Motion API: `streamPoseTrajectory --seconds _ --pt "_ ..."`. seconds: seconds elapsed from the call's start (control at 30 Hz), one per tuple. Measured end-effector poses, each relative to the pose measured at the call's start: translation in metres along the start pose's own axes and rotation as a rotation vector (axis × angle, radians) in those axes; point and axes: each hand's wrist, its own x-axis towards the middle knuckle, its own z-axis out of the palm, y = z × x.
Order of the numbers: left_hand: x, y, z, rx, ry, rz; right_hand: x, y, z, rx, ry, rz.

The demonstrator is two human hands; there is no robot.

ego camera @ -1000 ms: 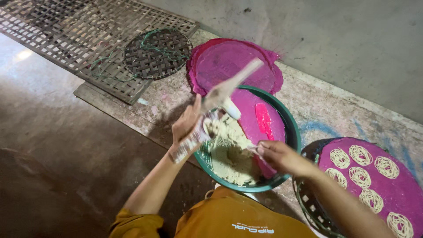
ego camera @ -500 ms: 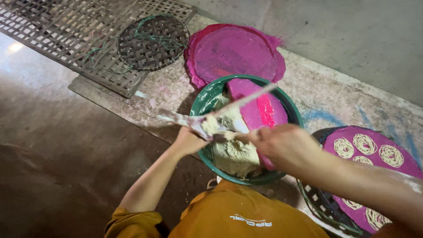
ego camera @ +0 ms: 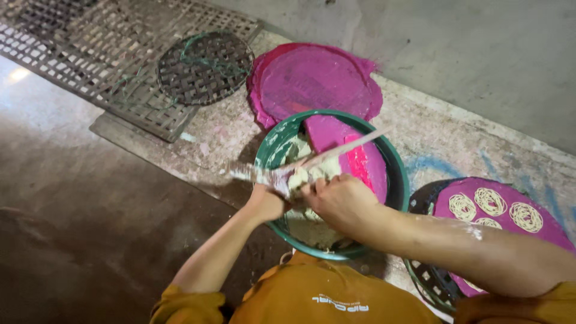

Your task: The person uses a handheld dough press to extrude dough into spiral shapes onto a purple mat inside a round tray. They repeatedly scoop dough from a green basin, press it through the tool, and arrange the resulting spirals on the mat.

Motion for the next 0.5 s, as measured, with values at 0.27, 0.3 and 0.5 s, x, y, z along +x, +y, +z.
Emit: streamPoseTrajectory --seconds 0.27,0.3,0.5 --pt "0.014 0.011 -0.048 0.43 0.464 -0.073 -0.05 0.033 0.027 0.576 0.367 0.376" --pt "0.017 0.013 -0.044 0.31 0.492 -0.07 -0.04 0.028 0.04 0.69 0.485 0.412" --pt "0.027 0.013 -0.037 0.531 0.511 -0.008 -0.014 -0.032 0.113 1.173 0.373 0.512"
